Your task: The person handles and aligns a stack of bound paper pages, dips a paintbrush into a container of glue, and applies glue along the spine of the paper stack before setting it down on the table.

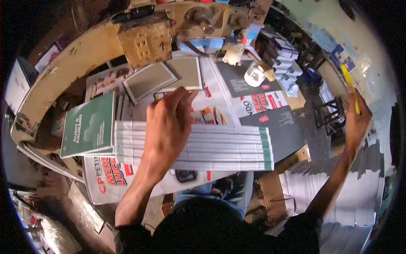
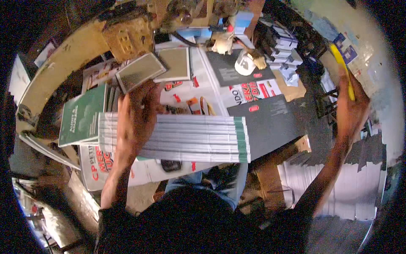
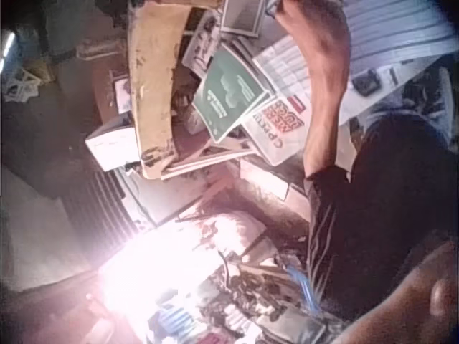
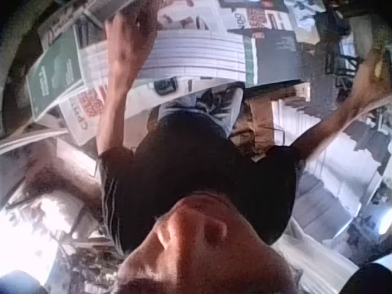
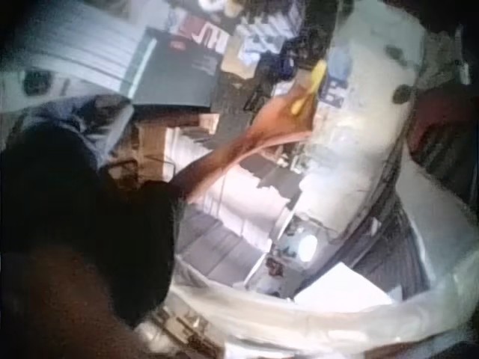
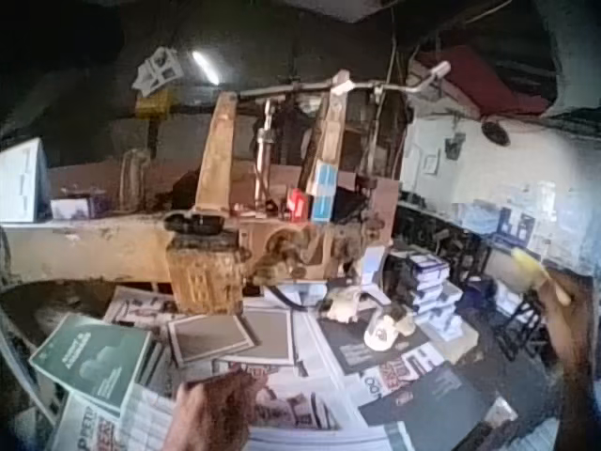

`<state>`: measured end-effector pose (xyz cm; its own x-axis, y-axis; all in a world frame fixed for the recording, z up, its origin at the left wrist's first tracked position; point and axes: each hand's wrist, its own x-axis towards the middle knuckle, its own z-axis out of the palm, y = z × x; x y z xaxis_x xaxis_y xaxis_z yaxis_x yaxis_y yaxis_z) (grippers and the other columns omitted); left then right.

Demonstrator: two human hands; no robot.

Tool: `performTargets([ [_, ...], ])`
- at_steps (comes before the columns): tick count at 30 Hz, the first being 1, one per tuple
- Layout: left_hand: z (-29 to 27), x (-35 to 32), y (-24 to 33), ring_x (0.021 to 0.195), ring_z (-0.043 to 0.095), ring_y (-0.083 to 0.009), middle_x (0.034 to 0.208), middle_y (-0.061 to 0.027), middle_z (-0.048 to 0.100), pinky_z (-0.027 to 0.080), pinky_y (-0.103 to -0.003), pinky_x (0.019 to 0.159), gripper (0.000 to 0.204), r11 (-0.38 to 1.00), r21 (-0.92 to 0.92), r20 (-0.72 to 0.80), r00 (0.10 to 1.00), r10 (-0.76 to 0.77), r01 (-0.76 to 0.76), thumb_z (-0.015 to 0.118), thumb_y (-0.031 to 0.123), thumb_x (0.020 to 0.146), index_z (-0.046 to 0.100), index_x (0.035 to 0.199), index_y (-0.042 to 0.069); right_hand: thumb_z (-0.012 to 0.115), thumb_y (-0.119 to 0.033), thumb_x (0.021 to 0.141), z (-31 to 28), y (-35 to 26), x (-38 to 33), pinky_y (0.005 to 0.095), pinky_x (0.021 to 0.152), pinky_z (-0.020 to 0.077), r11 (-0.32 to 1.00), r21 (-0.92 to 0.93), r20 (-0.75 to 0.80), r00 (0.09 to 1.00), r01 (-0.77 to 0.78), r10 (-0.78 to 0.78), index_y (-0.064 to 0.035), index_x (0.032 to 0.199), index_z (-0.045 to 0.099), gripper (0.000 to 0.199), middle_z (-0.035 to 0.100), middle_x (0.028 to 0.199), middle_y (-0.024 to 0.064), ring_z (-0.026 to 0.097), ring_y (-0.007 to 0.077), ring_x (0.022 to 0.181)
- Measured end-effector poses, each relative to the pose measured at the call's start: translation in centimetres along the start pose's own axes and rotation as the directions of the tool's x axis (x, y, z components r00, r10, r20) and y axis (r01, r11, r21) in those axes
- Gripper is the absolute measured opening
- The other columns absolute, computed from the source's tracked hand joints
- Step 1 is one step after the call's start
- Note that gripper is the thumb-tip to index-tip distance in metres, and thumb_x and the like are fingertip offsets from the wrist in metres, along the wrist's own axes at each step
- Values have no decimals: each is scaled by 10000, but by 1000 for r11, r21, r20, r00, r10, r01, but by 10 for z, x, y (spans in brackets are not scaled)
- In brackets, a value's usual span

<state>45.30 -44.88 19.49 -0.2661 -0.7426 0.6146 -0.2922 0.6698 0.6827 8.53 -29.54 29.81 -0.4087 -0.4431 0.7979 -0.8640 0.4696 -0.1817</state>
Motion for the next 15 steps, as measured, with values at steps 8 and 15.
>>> performTargets([
  [8,-24,-4,3,664,586,-472,729,-278,576,463,-470,590,76,997,-15,50,996,-78,79,509,-1,926,563,934,-54,576,-321,996,7,-135,-79,189,583,325,706,635,581,796,-313,-170,-12,1147,658,353,572,780,-38,436,12,687],
  [15,-16,-13,9,686,590,-491,689,-305,562,453,-512,580,68,996,23,113,989,-90,88,499,-12,910,498,943,-72,667,-233,919,88,-262,-5,337,755,486,357,815,-113,728,457,-676,10,1193,626,369,623,877,138,620,249,819],
])
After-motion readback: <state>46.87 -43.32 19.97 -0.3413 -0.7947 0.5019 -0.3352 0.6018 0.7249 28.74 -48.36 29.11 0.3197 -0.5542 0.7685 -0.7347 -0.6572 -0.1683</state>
